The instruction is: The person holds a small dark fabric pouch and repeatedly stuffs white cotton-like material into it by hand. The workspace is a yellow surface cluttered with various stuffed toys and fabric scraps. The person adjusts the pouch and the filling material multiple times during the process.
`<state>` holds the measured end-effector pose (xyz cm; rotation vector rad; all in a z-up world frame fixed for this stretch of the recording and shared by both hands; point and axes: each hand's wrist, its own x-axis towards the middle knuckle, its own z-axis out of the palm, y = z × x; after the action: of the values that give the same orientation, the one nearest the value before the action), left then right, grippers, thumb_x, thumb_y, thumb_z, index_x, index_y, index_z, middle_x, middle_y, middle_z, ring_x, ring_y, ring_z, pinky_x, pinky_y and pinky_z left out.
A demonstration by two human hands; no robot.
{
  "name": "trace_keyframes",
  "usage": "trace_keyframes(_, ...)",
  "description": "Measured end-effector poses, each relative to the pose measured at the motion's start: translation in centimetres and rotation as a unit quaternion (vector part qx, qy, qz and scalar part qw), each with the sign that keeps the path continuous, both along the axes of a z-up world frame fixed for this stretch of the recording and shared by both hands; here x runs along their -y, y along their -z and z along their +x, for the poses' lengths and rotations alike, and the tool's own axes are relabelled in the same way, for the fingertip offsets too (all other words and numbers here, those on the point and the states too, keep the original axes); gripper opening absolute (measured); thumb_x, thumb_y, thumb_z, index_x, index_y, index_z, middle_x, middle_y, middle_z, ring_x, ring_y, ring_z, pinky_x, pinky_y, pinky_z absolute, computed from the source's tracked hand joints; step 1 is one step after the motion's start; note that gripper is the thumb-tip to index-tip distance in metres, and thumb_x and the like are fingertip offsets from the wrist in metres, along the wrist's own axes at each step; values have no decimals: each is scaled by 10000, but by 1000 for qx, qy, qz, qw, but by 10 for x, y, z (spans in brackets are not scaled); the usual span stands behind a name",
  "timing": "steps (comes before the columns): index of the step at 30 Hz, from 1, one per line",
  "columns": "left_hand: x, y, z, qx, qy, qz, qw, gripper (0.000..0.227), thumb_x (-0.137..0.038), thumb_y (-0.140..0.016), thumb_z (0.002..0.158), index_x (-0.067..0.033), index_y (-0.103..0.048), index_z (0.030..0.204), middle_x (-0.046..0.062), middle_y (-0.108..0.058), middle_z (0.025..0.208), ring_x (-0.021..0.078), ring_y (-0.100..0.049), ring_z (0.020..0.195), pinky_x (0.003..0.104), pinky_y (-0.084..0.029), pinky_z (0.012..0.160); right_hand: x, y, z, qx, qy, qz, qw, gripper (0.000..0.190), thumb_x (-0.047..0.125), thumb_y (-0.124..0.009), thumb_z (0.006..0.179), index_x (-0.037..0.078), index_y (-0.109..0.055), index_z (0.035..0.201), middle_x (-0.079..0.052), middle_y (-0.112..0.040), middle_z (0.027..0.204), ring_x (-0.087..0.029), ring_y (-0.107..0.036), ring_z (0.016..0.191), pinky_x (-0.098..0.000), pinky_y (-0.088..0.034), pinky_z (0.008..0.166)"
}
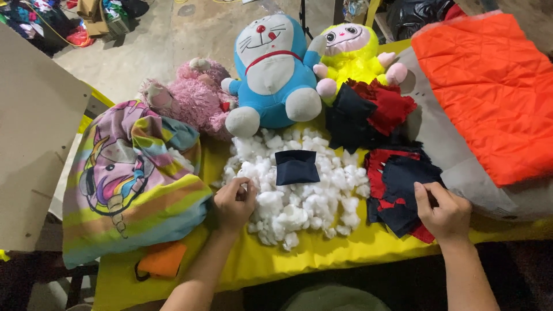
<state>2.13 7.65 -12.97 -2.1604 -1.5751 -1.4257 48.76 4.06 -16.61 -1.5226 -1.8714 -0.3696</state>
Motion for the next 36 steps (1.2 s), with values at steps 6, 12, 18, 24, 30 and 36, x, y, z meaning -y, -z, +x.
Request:
trace_keyframes(6,0,0,0,4,-2,-6,1000,85,-114,-729,900,-45,-722,850,70,-636,622,177,-604,516,301,-516,518,-2,5,5,15,-12,13,1000,241,136,-714,1064,19,-720,855,-92,-655,679,-238,-581,538,-337,-413,500)
trace_keyframes(12,1,-2,3,11,-15,-21,1000,131,-161,-706,932,-53,-725,860,80,-645,629,174,-618,513,292,-538,526,-3,7,9,14,6,-1,1000,262,148,-709,1095,47,-711,853,-67,-639,680,-221,-565,544,-342,-385,531)
trace_keyframes(18,0,-3,4,8,-7,3,1000,110,-146,-720,922,-52,-731,866,81,-666,643,179,-637,527,289,-544,536,-4,9,8,7,9,-1,1000,243,148,-718,1076,39,-719,860,-62,-630,656,-217,-552,532,-328,-402,512)
trace_keyframes(24,2,-10,4,5,1,-19,1000,80,-92,-723,893,-52,-706,826,61,-617,603,155,-575,494,294,-493,508,-2,6,5,14,20,-1,1000,265,166,-707,1090,54,-708,850,-67,-639,695,-229,-564,562,-353,-407,544)
trace_keyframes(30,0,-4,4,12,-9,-2,1000,114,-138,-715,922,-52,-723,848,73,-650,633,172,-611,517,292,-521,525,-2,1,3,4,5,-5,1000,253,129,-718,1076,29,-712,844,-70,-649,683,-208,-561,530,-322,-400,503)
trace_keyframes(36,-1,-5,4,15,-4,-8,1000,100,-125,-727,909,-52,-717,841,75,-636,632,167,-598,517,288,-516,518,-2,4,3,10,20,-3,1000,244,172,-709,1081,56,-722,867,-63,-670,718,-221,-590,585,-339,-418,552)
